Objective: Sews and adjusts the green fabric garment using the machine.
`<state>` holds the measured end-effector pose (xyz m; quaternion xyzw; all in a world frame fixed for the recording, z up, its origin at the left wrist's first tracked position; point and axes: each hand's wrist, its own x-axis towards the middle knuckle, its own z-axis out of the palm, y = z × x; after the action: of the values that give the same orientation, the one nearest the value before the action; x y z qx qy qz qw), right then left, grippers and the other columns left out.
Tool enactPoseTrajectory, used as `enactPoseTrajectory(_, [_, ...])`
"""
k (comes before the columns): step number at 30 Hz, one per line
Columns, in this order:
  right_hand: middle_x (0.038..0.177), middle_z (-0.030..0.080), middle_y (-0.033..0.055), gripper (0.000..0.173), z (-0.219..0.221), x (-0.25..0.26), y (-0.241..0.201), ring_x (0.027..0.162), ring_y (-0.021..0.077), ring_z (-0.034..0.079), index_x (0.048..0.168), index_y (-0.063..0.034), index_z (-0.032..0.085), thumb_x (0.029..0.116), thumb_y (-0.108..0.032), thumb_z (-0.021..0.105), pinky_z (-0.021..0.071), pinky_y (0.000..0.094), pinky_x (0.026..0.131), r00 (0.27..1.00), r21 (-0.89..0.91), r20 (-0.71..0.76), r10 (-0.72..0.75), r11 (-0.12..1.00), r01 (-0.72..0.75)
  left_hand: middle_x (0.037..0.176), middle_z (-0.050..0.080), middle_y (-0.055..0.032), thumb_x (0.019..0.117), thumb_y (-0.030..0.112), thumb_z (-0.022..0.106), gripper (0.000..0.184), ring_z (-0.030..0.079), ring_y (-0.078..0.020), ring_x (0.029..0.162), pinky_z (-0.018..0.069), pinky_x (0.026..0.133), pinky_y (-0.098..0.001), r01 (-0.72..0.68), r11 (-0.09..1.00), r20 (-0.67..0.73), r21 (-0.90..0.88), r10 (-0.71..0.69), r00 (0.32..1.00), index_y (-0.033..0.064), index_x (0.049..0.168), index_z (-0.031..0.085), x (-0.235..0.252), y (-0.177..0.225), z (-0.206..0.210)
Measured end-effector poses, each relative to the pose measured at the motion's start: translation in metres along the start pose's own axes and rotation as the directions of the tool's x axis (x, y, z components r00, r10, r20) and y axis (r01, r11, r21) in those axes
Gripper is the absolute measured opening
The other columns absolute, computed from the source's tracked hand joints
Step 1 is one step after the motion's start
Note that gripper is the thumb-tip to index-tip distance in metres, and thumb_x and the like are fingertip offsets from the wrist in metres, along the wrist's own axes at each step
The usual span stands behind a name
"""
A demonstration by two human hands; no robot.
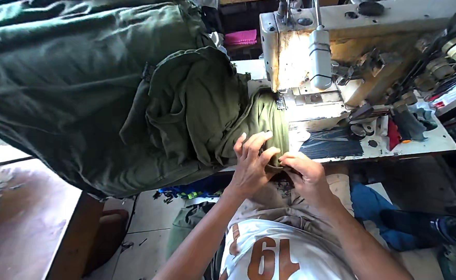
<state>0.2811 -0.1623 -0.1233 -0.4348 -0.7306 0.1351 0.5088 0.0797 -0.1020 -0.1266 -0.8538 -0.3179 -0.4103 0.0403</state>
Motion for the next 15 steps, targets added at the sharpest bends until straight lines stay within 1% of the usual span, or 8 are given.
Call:
enactPoseTrajectory(1, [0.113,0.075,0.0059,0.014,0.001,0.000,0.001,0.105,0.0152,0.072,0.106,-0.0073,0.077,0.0939,-0.003,0.071,0.0626,0.0335,0.090,1.000,0.049,0.004,0.006,0.999,-0.006,0.151,0.048,-0.0111,0.0874,0.034,0.076,0.046,0.039,-0.0316,0.146,0.0205,0.121,-0.0638,0.003,0.999,-0.034,0.048,-0.001,0.999,0.0267,0.131,0.063,-0.001,-0.005,0.009])
enactPoseTrajectory(2, [0.111,0.075,0.0065,0.014,0.002,-0.001,0.001,0.105,0.0157,0.072,0.106,-0.0057,0.077,0.0933,-0.002,0.072,0.0624,0.0337,0.091,1.000,0.094,0.000,0.016,0.995,-0.016,0.152,0.048,-0.0118,0.0897,0.029,0.071,0.047,0.038,-0.0328,0.146,0.0200,0.120,-0.0637,0.013,0.996,-0.068,0.084,-0.007,0.998,0.0293,0.136,0.063,-0.001,-0.008,0.015])
enactPoseTrajectory(3, [0.110,0.075,0.0075,0.014,0.002,-0.001,0.001,0.104,0.0167,0.072,0.105,-0.0041,0.077,0.0928,-0.001,0.072,0.0624,0.0342,0.092,1.000,0.135,-0.009,0.027,0.991,-0.026,0.152,0.049,-0.0116,0.0898,0.023,0.070,0.045,0.038,-0.0336,0.146,0.0196,0.121,-0.0640,0.030,0.994,-0.099,0.107,-0.019,0.995,0.0310,0.134,0.066,-0.001,-0.011,0.018])
enactPoseTrajectory(5, [0.108,0.075,0.0094,0.013,0.000,-0.001,0.000,0.104,0.0186,0.072,0.104,-0.0025,0.076,0.0921,0.000,0.073,0.0622,0.0353,0.092,0.998,0.201,-0.026,0.052,0.978,-0.046,0.147,0.055,-0.0109,0.0875,0.020,0.074,0.030,0.041,-0.0348,0.145,0.0199,0.121,-0.0650,0.052,0.991,-0.136,0.123,-0.035,0.990,0.0284,0.116,0.076,0.004,-0.016,0.016])
enactPoseTrajectory(6, [0.108,0.075,0.0099,0.012,-0.002,-0.001,-0.001,0.104,0.0192,0.072,0.104,-0.0022,0.076,0.0917,0.000,0.074,0.0624,0.0355,0.092,0.997,0.225,-0.029,0.067,0.972,-0.059,0.145,0.058,-0.0103,0.0862,0.019,0.075,0.023,0.042,-0.0345,0.144,0.0210,0.121,-0.0644,0.056,0.991,-0.128,0.125,-0.040,0.991,0.0259,0.107,0.078,0.008,-0.017,0.012])
enactPoseTrajectory(8, [0.108,0.075,0.0106,0.012,-0.005,-0.001,-0.001,0.103,0.0197,0.072,0.103,-0.0015,0.076,0.0913,0.000,0.075,0.0626,0.0351,0.091,0.995,0.267,-0.030,0.096,0.960,-0.084,0.142,0.060,-0.0090,0.0850,0.017,0.075,0.014,0.045,-0.0335,0.142,0.0231,0.121,-0.0633,0.059,0.991,-0.075,0.118,-0.050,0.996,0.0225,0.098,0.079,0.014,-0.015,0.001])
enactPoseTrajectory(11, [0.107,0.075,0.0116,0.012,-0.007,-0.001,0.000,0.103,0.0210,0.072,0.102,-0.0005,0.075,0.0906,0.000,0.075,0.0629,0.0356,0.090,0.991,0.332,-0.035,0.130,0.937,-0.111,0.141,0.061,-0.0097,0.0848,0.011,0.073,0.014,0.046,-0.0328,0.142,0.0236,0.120,-0.0640,0.055,0.994,-0.001,0.097,-0.056,0.998,0.0199,0.093,0.078,0.017,-0.011,-0.010])
enactPoseTrajectory(15, [0.106,0.074,0.0121,0.011,-0.006,0.000,0.003,0.101,0.0216,0.072,0.102,0.0001,0.075,0.0905,0.001,0.075,0.0634,0.0356,0.088,0.988,0.384,-0.033,0.153,0.914,-0.129,0.139,0.062,-0.0093,0.0842,0.012,0.074,0.008,0.047,-0.0321,0.141,0.0243,0.121,-0.0632,0.063,0.994,0.007,0.095,-0.064,0.998,0.0182,0.088,0.078,0.021,-0.008,-0.017])
